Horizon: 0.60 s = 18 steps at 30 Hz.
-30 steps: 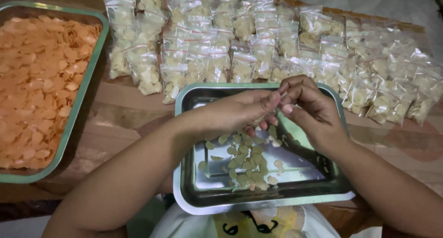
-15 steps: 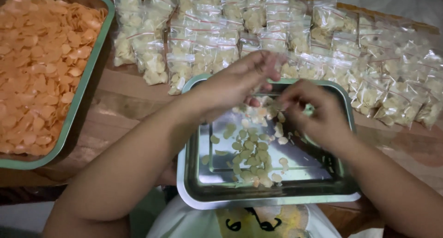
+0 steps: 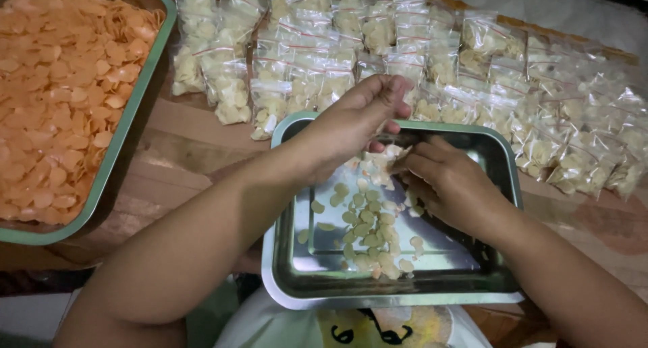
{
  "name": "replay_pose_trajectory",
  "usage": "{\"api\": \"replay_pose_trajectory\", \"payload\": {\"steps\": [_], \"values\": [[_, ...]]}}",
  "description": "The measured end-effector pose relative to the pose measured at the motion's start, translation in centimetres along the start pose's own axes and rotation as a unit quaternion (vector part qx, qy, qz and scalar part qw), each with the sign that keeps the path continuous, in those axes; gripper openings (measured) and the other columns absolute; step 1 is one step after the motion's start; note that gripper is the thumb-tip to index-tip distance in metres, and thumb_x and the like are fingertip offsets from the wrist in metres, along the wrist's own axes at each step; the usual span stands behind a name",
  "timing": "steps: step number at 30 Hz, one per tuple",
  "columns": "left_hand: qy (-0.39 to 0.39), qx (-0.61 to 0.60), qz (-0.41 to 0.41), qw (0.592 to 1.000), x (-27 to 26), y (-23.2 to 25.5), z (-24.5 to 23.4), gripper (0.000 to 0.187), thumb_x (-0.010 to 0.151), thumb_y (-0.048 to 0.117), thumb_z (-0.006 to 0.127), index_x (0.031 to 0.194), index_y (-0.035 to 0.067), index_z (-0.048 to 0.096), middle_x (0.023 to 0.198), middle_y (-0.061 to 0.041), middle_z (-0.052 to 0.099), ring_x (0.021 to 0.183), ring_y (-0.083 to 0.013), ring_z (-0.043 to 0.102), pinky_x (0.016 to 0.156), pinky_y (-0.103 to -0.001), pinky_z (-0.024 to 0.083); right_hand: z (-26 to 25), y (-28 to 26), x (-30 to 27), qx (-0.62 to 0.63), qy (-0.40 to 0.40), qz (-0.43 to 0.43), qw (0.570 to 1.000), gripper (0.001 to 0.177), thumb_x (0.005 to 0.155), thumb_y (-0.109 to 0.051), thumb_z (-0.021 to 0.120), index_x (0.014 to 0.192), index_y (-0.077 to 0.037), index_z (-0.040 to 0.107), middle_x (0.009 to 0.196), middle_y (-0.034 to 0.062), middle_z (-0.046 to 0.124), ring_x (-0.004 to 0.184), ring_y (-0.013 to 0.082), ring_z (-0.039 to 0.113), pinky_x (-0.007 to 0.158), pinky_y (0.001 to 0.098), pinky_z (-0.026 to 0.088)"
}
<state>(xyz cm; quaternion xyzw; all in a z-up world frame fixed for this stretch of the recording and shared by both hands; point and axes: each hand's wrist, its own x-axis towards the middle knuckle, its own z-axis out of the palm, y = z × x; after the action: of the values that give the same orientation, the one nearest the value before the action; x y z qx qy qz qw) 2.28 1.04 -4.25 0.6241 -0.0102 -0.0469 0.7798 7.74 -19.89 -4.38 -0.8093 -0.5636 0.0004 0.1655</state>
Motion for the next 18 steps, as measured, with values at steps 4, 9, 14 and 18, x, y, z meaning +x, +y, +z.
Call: {"api": "replay_pose_trajectory", "payload": {"steps": [4,9,14,18], "values": [[-0.008,0.012,0.006,1.000,-0.1,0.1,0.0,0.074,0.096,0.067,0.038,0.141,0.008,0.042,0.125,-0.012,0.054,0.110,-0.0188,0.053,0.078,-0.026,0.057,-0.3,-0.4,0.2,0.011,-0.001,0.007,1.000,0.008,0.087,0.000,0.071,0.093,-0.005,0.072,0.081,0.0100,0.065,0.084,0.0361,0.064,0.068,0.0420,0.051],[0.004,0.010,-0.002,1.000,-0.3,0.6,0.2,0.072,0.098,0.063,0.035,0.140,0.006,0.043,0.124,-0.012,0.052,0.112,-0.0213,0.054,0.080,-0.027,0.055,0.4,1.9,-0.5,-0.011,0.058,0.064,0.996,0.014,0.091,-0.003,0.069,0.102,-0.010,0.075,0.091,0.0074,0.067,0.091,0.0332,0.063,0.073,0.0392,0.051],[0.007,0.014,-0.004,1.000,-0.3,0.7,0.1,0.074,0.097,0.064,0.035,0.141,0.005,0.043,0.125,-0.012,0.052,0.112,-0.0217,0.055,0.080,-0.028,0.056,-0.3,1.3,-0.7,-0.015,0.027,0.098,0.995,0.009,0.086,-0.009,0.075,0.094,-0.010,0.077,0.083,0.0108,0.068,0.086,0.0363,0.063,0.071,0.0443,0.049],[0.007,0.008,-0.005,1.000,-0.3,0.7,0.1,0.079,0.093,0.068,0.038,0.141,0.005,0.044,0.124,-0.012,0.054,0.111,-0.0214,0.055,0.080,-0.030,0.056,-0.1,1.1,-0.8,-0.050,-0.001,0.079,0.996,0.013,0.079,-0.016,0.079,0.093,-0.013,0.078,0.088,0.0087,0.070,0.089,0.0341,0.063,0.071,0.0427,0.051]]}}
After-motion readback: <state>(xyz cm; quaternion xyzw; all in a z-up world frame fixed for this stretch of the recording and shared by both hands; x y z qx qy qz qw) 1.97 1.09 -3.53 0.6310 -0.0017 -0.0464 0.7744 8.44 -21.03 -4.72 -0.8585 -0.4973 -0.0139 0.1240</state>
